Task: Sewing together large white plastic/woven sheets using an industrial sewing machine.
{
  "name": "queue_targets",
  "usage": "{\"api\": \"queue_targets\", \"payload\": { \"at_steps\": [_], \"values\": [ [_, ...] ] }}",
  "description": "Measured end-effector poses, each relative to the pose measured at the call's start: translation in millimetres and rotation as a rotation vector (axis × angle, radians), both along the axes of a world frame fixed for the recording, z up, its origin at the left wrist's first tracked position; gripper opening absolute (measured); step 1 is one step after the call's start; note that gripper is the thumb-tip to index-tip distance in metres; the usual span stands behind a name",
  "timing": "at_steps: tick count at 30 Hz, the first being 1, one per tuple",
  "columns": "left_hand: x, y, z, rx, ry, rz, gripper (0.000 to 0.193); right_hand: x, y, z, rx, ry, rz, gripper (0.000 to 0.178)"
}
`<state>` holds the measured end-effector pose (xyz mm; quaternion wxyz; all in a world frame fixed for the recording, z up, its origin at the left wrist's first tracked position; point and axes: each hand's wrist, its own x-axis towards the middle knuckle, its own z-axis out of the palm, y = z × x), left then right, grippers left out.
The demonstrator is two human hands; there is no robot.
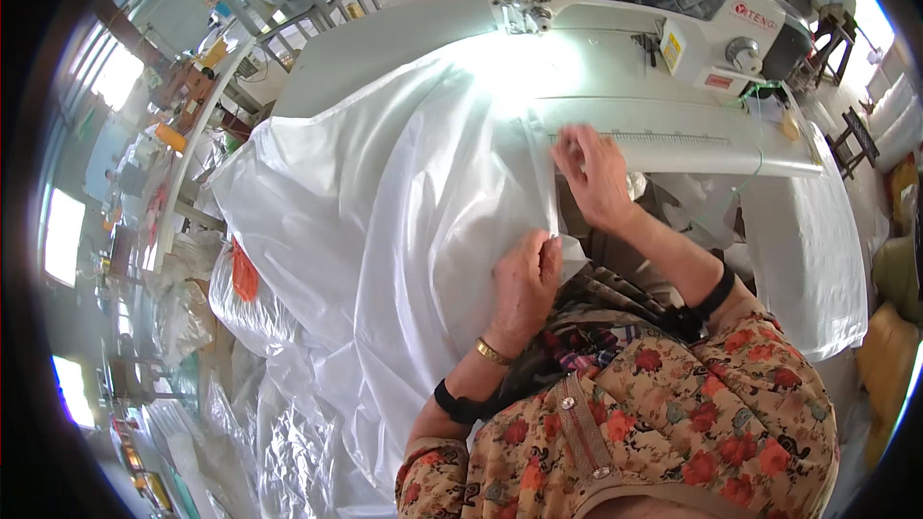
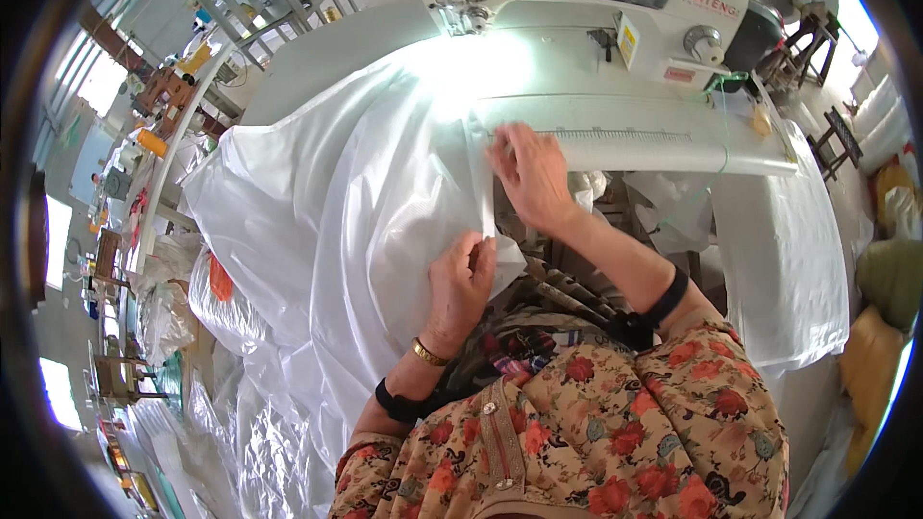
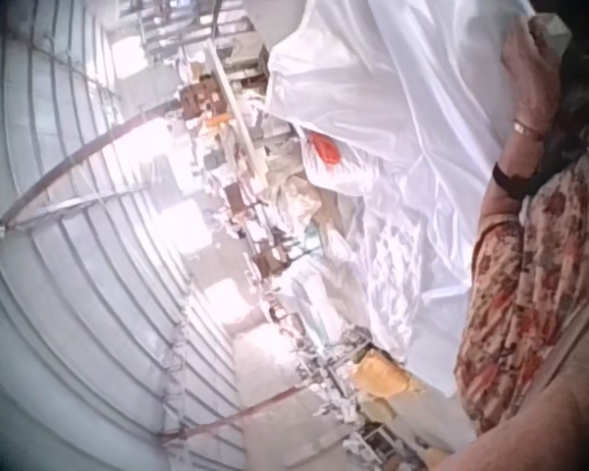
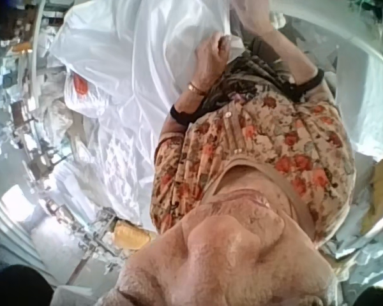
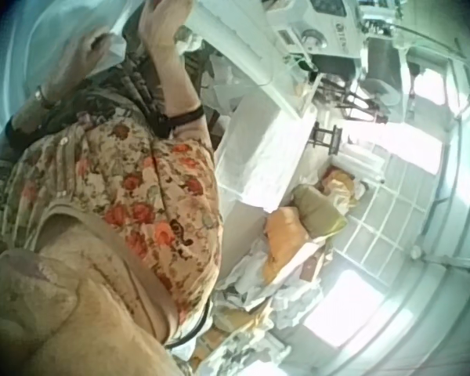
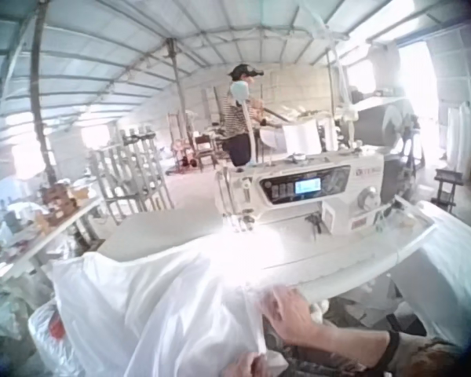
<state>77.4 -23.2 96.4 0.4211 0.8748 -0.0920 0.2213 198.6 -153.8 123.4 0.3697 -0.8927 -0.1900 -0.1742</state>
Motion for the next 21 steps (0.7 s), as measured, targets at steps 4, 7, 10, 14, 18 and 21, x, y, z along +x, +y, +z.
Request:
{"api": "queue_targets", "payload": {
  "at_steps": [4, 7, 10, 14, 18, 21],
  "values": [
    [-3.4, -2.1, -10.8, -0.107, 0.059, -0.015, 0.017, -49.4, -26.2, -54.8, 0.396, 0.262, 0.284, 0.035],
    [-12.6, 3.6, -14.3, -0.061, 0.057, -0.034, 0.026, -65.8, -43.1, -68.9, 0.591, 0.693, 0.537, 0.050],
    [-33.9, 16.9, -29.5, 0.101, 0.059, 0.030, 0.033, -68.0, -46.9, -74.2, 0.450, 0.464, 0.692, 0.060],
    [-62.0, 31.8, -52.9, 0.274, 0.076, 0.171, 0.043, -72.1, -38.5, -85.3, 0.475, 0.452, 0.578, 0.060],
    [-95.2, 46.1, -74.4, 0.364, 0.082, 0.325, 0.043, -70.0, -35.2, -100.1, 0.326, 0.285, 0.518, 0.056],
    [-116.4, 58.1, -87.7, 0.304, 0.076, 0.492, 0.041, -70.4, -33.0, -108.3, 0.347, 0.313, 0.469, 0.055]
  ]
}}
